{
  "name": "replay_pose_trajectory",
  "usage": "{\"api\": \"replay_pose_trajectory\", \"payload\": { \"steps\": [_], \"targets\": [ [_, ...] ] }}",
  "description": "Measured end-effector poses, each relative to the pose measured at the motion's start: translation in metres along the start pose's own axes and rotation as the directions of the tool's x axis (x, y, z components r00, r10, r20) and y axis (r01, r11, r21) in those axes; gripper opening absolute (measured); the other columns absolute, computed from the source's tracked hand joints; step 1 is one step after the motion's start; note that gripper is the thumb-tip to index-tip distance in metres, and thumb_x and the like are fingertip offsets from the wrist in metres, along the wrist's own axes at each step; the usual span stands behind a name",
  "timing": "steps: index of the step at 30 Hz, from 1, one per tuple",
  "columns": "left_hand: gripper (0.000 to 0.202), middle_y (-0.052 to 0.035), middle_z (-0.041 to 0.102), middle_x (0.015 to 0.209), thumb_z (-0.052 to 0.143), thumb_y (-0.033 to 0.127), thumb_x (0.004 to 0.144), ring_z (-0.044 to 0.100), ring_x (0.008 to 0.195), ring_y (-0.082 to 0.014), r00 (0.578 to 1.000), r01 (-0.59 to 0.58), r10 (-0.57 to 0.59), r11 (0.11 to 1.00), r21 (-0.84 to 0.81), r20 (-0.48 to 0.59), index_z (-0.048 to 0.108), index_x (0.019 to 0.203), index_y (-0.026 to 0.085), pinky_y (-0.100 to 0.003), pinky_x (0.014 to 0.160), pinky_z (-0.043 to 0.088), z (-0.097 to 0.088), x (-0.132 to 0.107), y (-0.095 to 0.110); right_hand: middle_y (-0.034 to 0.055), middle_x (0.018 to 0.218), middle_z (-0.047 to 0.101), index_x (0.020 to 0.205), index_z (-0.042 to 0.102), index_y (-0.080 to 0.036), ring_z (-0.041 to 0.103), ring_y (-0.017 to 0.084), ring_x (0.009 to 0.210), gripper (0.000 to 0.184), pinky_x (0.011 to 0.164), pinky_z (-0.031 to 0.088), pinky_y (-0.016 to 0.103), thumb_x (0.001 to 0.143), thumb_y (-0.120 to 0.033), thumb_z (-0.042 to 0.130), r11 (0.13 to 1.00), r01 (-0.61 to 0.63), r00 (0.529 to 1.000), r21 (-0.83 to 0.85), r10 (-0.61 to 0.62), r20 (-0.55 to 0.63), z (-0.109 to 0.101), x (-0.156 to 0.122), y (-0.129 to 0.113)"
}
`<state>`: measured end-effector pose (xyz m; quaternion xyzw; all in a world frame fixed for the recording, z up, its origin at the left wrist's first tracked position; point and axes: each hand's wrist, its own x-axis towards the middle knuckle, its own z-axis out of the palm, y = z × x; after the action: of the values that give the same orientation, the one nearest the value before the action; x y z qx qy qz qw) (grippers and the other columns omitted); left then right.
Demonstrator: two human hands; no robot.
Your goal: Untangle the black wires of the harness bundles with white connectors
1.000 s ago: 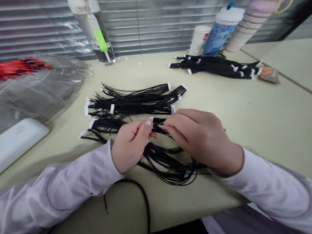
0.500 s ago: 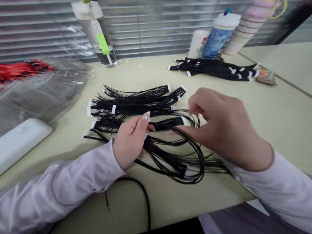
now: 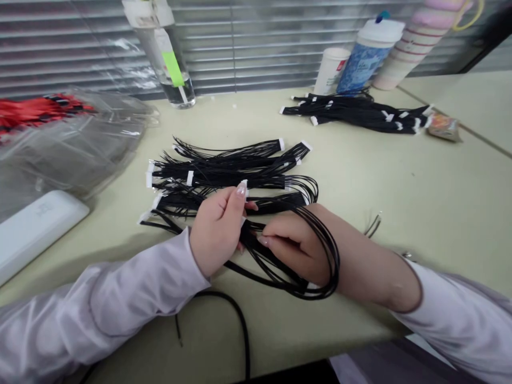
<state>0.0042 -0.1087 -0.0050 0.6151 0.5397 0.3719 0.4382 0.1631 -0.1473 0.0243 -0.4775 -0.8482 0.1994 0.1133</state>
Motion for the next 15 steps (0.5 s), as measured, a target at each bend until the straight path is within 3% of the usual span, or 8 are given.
{"api": "replay_pose_trajectory", "payload": {
  "steps": [15],
  "targets": [
    [0.037, 0.0059, 0.046, 0.046, 0.037, 0.042, 0.086, 0.043, 0.024, -0.0053, 0.998, -0.051, 0.049, 0.998, 0.036, 0.031, 0.055, 0.067, 0.016, -0.015, 0.022, 0.032, -0.001, 0.0, 0.002, -0.001, 0.059, 0.059, 0.062, 0.054, -0.018, 0.044, 0.009, 0.05, 0.03, 0.05, 0.024, 0.025, 0.085, -0.028, 0.039, 0.99, 0.001, 0.995, -0.14, -0.015, -0.1, 0.006, 0.011, -0.008]
  ]
}}
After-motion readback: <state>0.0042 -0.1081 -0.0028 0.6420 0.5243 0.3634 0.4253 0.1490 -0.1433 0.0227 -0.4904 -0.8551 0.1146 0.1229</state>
